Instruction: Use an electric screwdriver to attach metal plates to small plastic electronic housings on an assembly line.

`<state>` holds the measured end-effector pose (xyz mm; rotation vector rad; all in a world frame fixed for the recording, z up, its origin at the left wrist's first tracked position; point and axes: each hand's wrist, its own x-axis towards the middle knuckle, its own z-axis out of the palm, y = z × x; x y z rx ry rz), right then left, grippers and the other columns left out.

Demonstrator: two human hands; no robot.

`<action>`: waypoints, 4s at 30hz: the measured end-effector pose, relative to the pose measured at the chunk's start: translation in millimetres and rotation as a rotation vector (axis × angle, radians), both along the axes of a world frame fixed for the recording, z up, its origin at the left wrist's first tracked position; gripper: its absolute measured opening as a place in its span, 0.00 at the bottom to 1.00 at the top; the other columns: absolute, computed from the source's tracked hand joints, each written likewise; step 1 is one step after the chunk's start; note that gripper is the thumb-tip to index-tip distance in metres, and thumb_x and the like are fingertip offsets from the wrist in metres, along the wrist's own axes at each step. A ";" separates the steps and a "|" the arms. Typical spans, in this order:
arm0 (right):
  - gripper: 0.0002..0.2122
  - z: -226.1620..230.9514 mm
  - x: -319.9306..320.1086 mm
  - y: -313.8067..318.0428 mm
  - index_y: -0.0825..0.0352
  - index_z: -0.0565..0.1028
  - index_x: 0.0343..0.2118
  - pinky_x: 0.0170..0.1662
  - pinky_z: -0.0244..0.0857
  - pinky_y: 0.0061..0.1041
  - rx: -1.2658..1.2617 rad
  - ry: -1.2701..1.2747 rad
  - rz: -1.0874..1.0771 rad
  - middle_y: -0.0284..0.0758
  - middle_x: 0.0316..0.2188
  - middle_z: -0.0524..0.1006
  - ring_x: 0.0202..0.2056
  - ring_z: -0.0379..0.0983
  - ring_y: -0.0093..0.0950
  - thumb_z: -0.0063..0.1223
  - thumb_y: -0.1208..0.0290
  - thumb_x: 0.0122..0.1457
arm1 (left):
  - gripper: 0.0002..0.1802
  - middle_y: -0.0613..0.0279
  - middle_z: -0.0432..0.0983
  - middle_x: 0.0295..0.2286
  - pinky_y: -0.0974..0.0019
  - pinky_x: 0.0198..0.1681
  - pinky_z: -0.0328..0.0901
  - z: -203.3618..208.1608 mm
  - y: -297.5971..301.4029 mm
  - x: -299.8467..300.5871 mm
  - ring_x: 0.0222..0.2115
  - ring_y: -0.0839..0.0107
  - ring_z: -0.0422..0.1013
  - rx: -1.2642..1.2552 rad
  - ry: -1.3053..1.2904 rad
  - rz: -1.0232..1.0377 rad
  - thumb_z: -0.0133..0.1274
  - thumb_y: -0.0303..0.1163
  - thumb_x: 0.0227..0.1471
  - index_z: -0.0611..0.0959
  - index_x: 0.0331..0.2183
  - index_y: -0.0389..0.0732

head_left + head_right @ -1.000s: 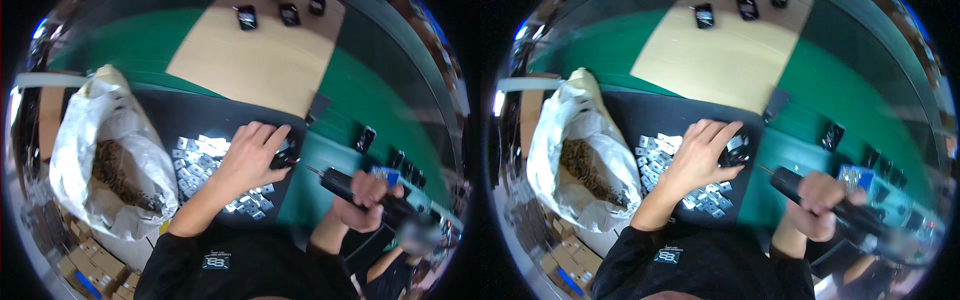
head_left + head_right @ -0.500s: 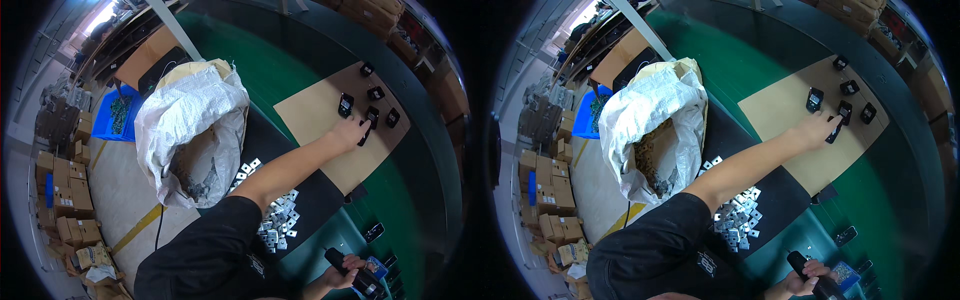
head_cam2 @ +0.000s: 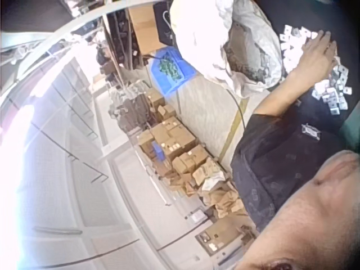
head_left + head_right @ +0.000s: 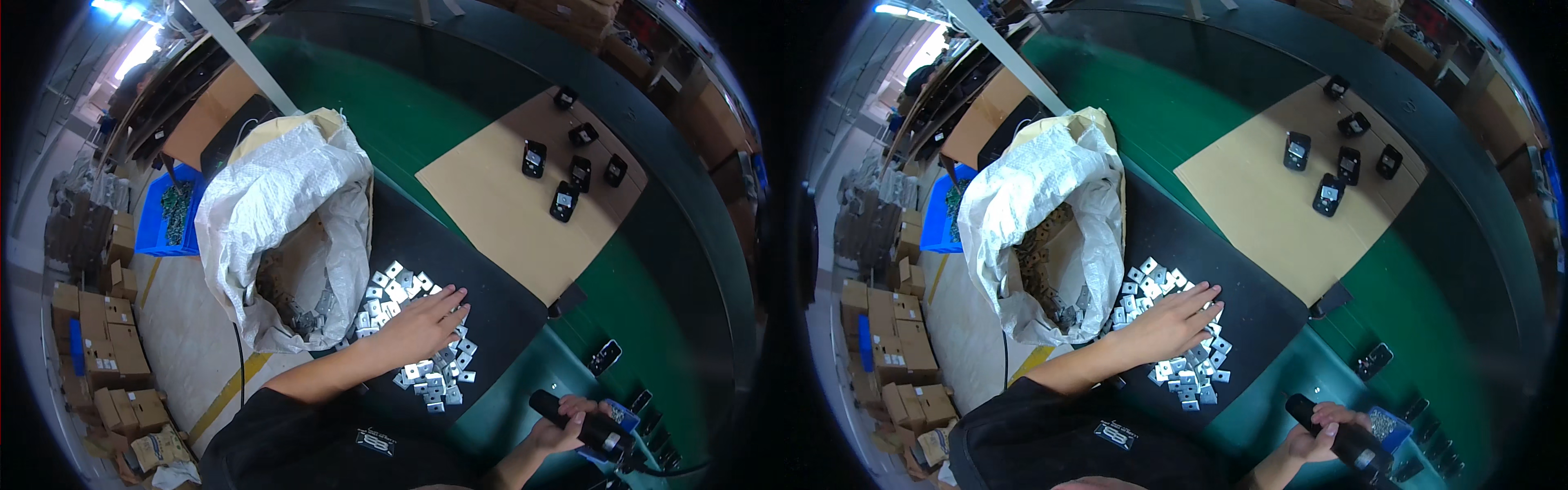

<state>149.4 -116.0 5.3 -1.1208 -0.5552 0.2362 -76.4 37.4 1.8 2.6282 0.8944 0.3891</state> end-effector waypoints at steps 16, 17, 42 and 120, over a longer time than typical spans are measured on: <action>0.21 10.5 20.8 8.8 0.65 0.58 0.43 0.25 0.64 0.29 0.180 -0.055 -0.108 0.32 0.16 0.66 0.17 0.64 0.25 0.53 0.76 0.47 | 0.12 0.60 0.74 0.32 0.61 0.44 0.60 -4.0 9.3 17.5 0.40 0.61 0.68 -0.073 -0.112 -0.024 0.60 0.24 0.36 0.77 0.28 0.39; 0.20 10.7 26.5 11.5 0.66 0.61 0.45 0.24 0.61 0.26 0.117 -0.159 -0.149 0.31 0.18 0.63 0.17 0.60 0.22 0.49 0.73 0.48 | 0.11 0.59 0.74 0.30 0.61 0.43 0.61 -0.5 10.1 22.7 0.37 0.60 0.69 -0.111 -0.089 -0.049 0.60 0.24 0.36 0.77 0.28 0.38; 0.21 18.6 0.7 -26.5 0.61 0.57 0.41 0.30 0.63 0.29 0.174 0.179 0.130 0.32 0.18 0.67 0.20 0.65 0.25 0.54 0.79 0.47 | 0.08 0.60 0.72 0.30 0.62 0.38 0.62 8.3 20.9 236.8 0.33 0.63 0.70 -0.145 -0.293 -0.495 0.60 0.26 0.38 0.77 0.24 0.38; 0.21 53.5 3.9 -12.1 0.62 0.61 0.49 0.32 0.58 0.22 0.359 0.132 0.446 0.28 0.23 0.67 0.24 0.64 0.21 0.52 0.71 0.51 | 0.18 0.64 0.79 0.29 0.68 0.39 0.59 -4.4 -33.2 86.3 0.30 0.72 0.74 -0.484 -0.516 -0.490 0.60 0.23 0.36 0.80 0.36 0.36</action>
